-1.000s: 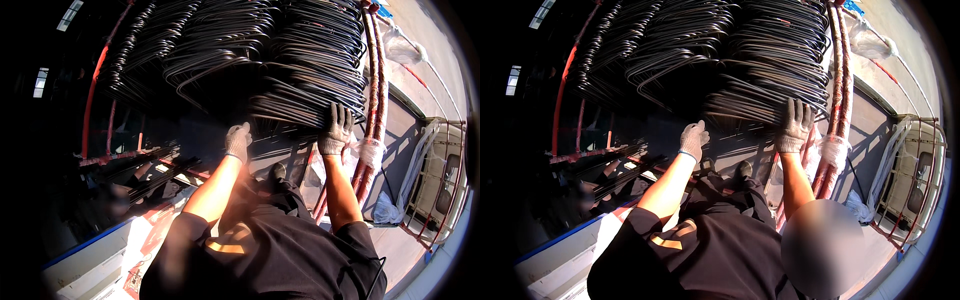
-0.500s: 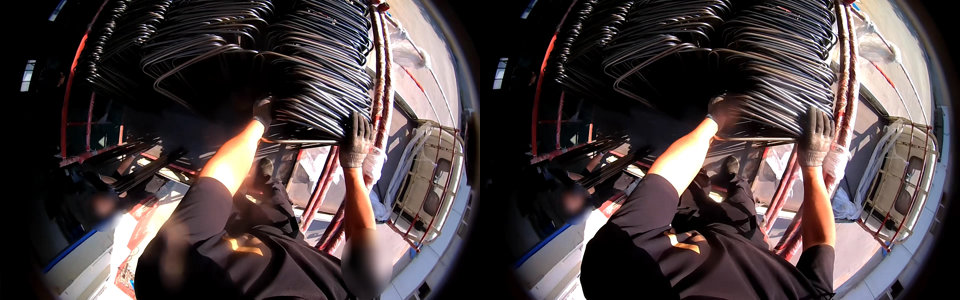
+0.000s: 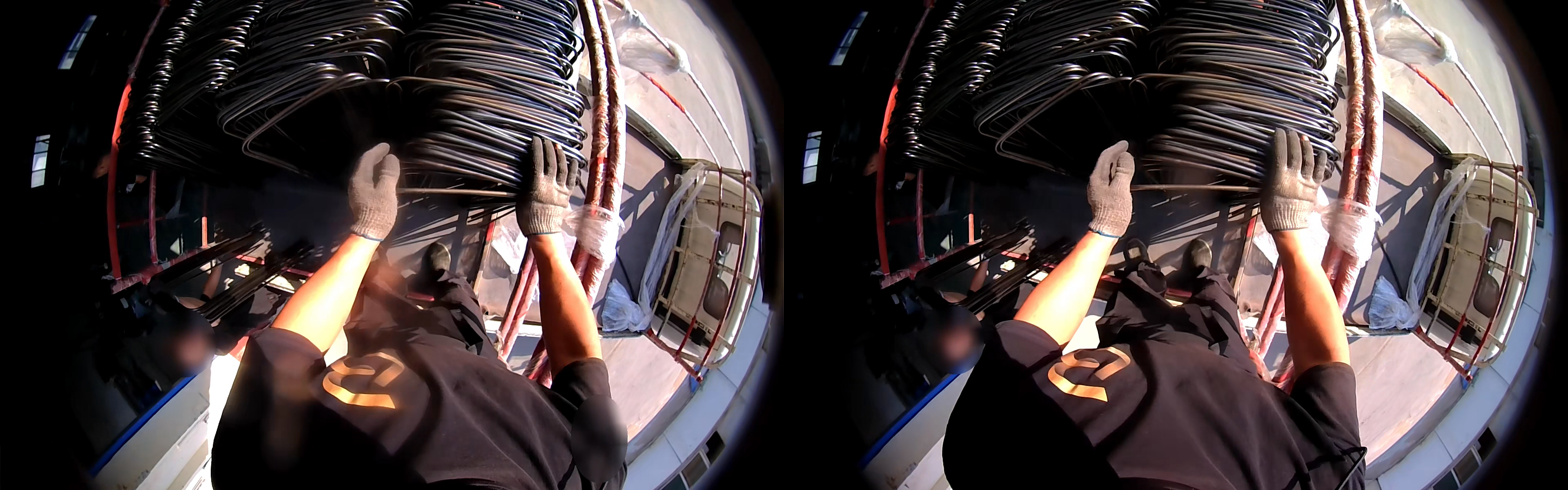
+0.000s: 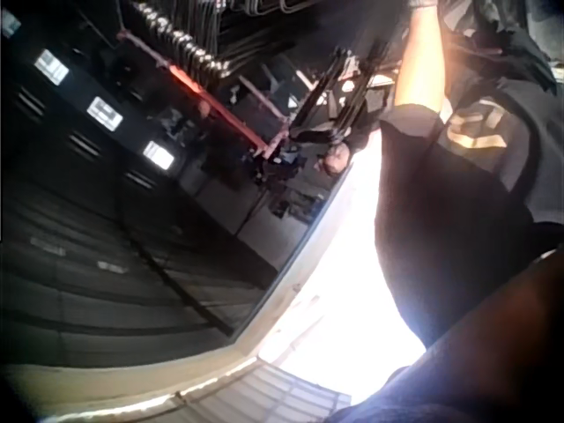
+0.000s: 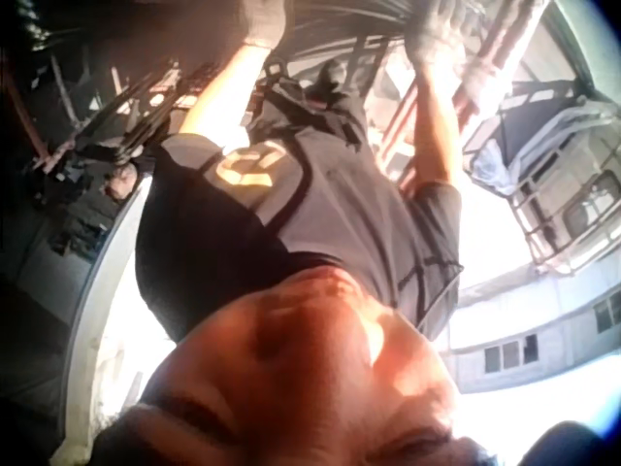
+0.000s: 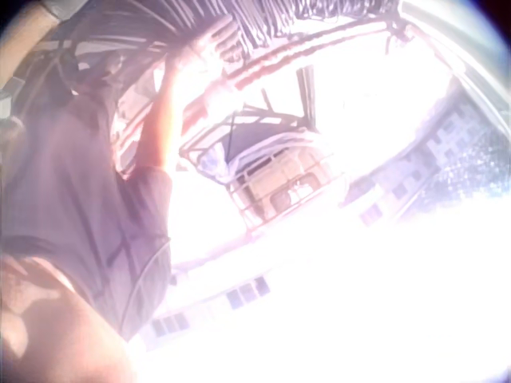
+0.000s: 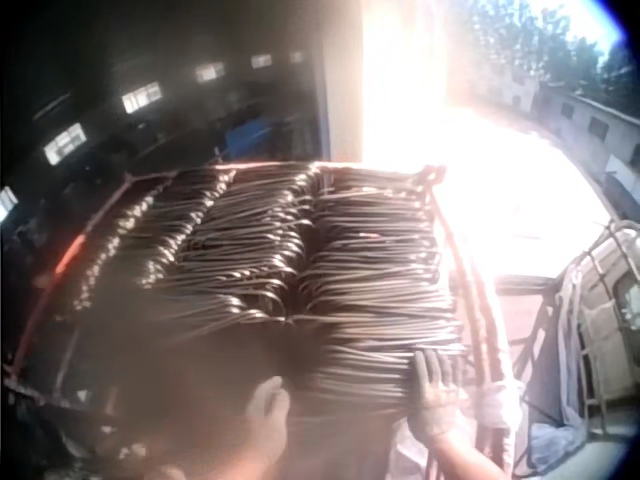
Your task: The person repeatedly picks up bundles of black metal frames from a red rack and stacks them onto a growing pile. The person wears gloves and works in a warehouse setting with another person visible in the background.
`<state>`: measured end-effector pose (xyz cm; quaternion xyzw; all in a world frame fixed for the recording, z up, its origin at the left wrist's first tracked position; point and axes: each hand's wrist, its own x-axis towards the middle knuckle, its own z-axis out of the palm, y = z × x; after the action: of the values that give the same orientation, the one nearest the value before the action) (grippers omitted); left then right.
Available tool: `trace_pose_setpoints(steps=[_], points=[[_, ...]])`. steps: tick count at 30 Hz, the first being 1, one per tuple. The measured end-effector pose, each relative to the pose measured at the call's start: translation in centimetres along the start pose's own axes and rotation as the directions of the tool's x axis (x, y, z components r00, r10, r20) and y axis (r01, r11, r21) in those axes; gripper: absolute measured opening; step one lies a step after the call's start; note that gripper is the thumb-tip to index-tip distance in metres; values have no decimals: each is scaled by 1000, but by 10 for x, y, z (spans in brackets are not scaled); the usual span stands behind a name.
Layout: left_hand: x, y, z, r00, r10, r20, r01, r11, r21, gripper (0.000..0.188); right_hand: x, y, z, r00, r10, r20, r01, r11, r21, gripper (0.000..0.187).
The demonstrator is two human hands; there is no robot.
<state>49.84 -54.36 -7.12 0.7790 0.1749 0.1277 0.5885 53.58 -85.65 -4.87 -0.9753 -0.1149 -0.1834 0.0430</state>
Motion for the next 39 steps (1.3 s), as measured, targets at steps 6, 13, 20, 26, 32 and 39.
trace_pose_setpoints(steps=[6,13,20,26,32,39], points=[[51,-3,91,910,408,-68,-379,888,260,29,12,17,7,997,-20,-74,18,999,-36,59],[54,-4,75,971,239,-27,-218,921,322,42,7,7,2,999,-44,-9,44,998,-54,68],[59,-7,70,987,111,-117,-65,939,338,52,3,-17,-6,999,-25,36,28,997,-77,75],[55,-14,63,981,76,-177,-49,987,154,55,0,-61,-18,985,-157,67,155,987,36,82],[10,7,16,942,148,-302,-81,971,223,40,5,-84,-23,961,-254,111,247,966,75,84],[-71,-31,-156,875,-7,-483,150,955,257,33,9,-130,-34,934,-357,-21,350,901,255,81]])
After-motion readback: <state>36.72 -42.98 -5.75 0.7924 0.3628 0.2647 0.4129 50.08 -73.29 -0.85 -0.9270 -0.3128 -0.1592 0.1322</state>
